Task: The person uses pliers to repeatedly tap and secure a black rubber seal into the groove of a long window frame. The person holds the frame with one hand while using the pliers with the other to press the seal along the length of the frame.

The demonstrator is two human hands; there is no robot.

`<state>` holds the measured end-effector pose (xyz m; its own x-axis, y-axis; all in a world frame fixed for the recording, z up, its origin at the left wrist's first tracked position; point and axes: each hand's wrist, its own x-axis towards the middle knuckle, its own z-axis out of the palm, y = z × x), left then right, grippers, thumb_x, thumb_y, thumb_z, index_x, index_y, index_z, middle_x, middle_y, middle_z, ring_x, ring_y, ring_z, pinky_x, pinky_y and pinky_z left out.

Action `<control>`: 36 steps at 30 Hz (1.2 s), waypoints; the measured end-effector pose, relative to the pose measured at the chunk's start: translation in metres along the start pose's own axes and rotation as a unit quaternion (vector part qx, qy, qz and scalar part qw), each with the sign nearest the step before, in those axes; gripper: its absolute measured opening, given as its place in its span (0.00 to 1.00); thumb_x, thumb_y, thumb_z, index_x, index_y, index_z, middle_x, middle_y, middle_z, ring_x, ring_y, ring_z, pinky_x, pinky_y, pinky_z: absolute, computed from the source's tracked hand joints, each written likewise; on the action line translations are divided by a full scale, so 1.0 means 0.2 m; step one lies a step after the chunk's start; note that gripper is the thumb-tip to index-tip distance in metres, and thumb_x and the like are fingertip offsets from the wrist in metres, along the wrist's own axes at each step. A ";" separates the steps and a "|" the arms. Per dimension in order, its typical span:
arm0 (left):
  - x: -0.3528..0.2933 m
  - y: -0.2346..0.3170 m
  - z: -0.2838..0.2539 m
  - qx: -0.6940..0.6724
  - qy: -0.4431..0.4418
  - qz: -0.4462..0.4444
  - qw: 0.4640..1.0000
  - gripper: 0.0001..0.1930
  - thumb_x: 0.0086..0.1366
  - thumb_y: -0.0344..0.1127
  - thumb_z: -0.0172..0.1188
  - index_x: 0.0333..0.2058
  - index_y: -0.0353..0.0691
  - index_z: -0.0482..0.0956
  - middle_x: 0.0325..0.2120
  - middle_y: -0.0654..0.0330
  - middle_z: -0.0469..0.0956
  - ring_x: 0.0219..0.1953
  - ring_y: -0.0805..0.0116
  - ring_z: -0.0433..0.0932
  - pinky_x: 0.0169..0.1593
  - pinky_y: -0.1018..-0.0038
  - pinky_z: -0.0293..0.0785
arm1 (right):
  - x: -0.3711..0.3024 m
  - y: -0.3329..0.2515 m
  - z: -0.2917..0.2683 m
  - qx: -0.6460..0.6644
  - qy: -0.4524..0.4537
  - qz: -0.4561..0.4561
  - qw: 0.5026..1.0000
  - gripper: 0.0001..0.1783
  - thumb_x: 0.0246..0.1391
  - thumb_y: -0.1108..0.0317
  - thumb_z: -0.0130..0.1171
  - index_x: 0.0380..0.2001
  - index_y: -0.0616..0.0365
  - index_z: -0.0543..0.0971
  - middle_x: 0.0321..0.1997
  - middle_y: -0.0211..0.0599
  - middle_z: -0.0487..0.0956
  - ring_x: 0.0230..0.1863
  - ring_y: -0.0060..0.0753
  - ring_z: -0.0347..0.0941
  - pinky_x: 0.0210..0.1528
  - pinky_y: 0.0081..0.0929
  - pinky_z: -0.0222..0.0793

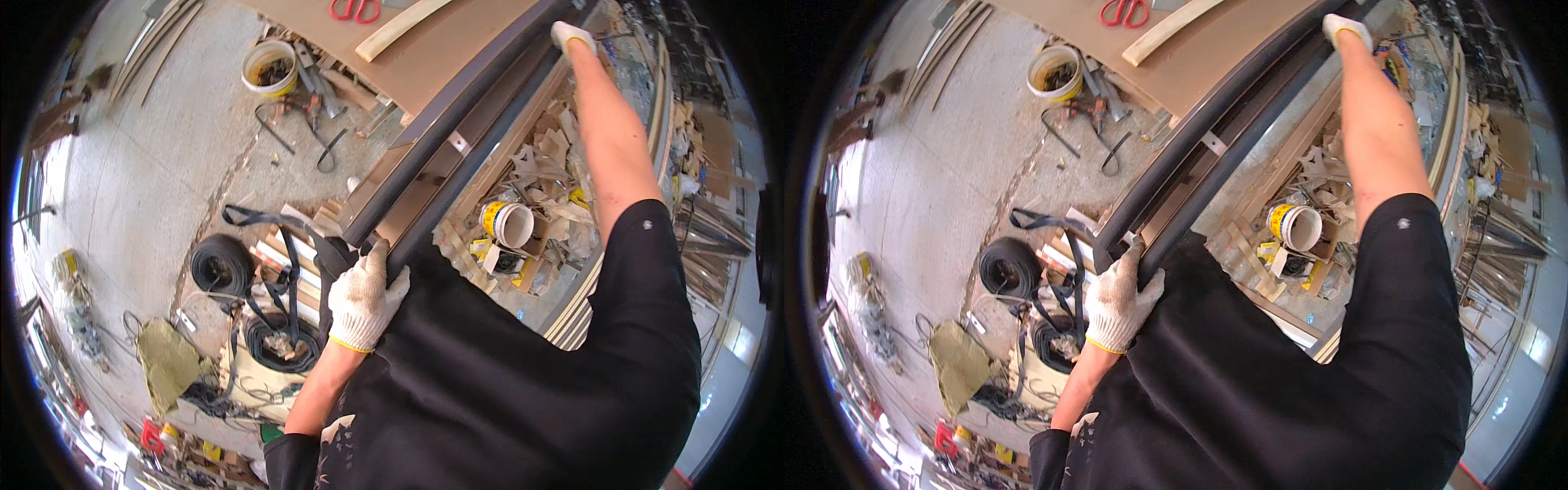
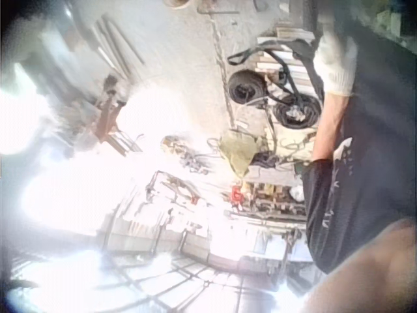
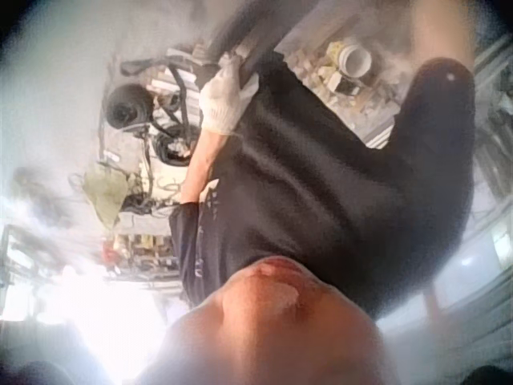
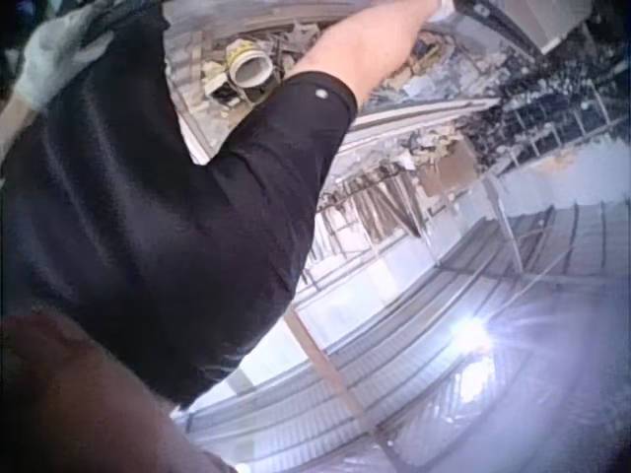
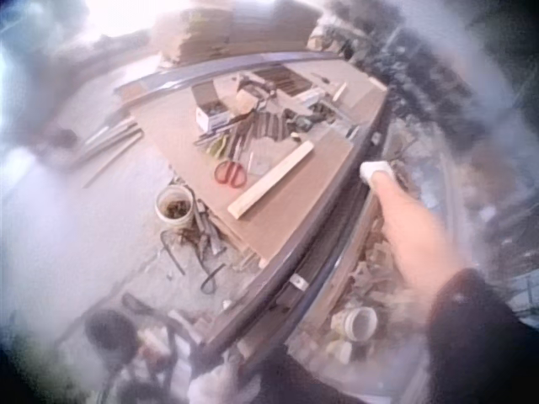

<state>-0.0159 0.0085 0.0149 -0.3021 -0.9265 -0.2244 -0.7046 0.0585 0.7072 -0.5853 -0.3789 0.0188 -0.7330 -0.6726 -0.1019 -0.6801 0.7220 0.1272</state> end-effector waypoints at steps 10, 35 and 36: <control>-0.01 0.02 -0.10 -0.031 -0.086 -0.041 0.995 0.27 0.63 0.42 0.71 0.58 0.39 0.78 0.39 0.49 0.85 0.41 0.48 0.86 0.43 0.59 0.82 | 0.46 0.09 0.15 0.155 -0.032 0.023 0.987 0.34 0.51 0.54 0.58 0.54 0.73 0.76 0.62 0.58 0.77 0.58 0.48 0.72 0.63 0.45 0.67; 0.00 0.27 0.16 0.242 0.198 0.078 0.947 0.40 0.64 0.52 0.70 0.69 0.35 0.69 0.61 0.49 0.71 0.66 0.42 0.67 0.68 0.50 0.62 | 0.13 0.64 -0.08 0.483 -0.344 -0.056 0.803 0.07 0.41 0.77 0.56 0.28 0.61 0.72 0.27 0.45 0.75 0.24 0.46 0.77 0.29 0.52 0.84; 0.10 0.31 0.18 0.270 0.207 0.079 0.937 0.41 0.65 0.54 0.69 0.69 0.36 0.69 0.63 0.49 0.70 0.68 0.42 0.66 0.69 0.50 0.62 | 0.29 0.73 0.01 0.452 -0.369 -0.083 0.808 0.10 0.42 0.79 0.55 0.32 0.62 0.72 0.30 0.48 0.78 0.26 0.46 0.78 0.31 0.54 0.85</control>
<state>-0.0881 0.0063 0.0306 -0.2336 -0.9490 0.2118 -0.9282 0.2825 0.2422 -0.7277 -0.3120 0.0297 -0.2119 -0.7332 -0.6461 -0.2559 0.6797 -0.6874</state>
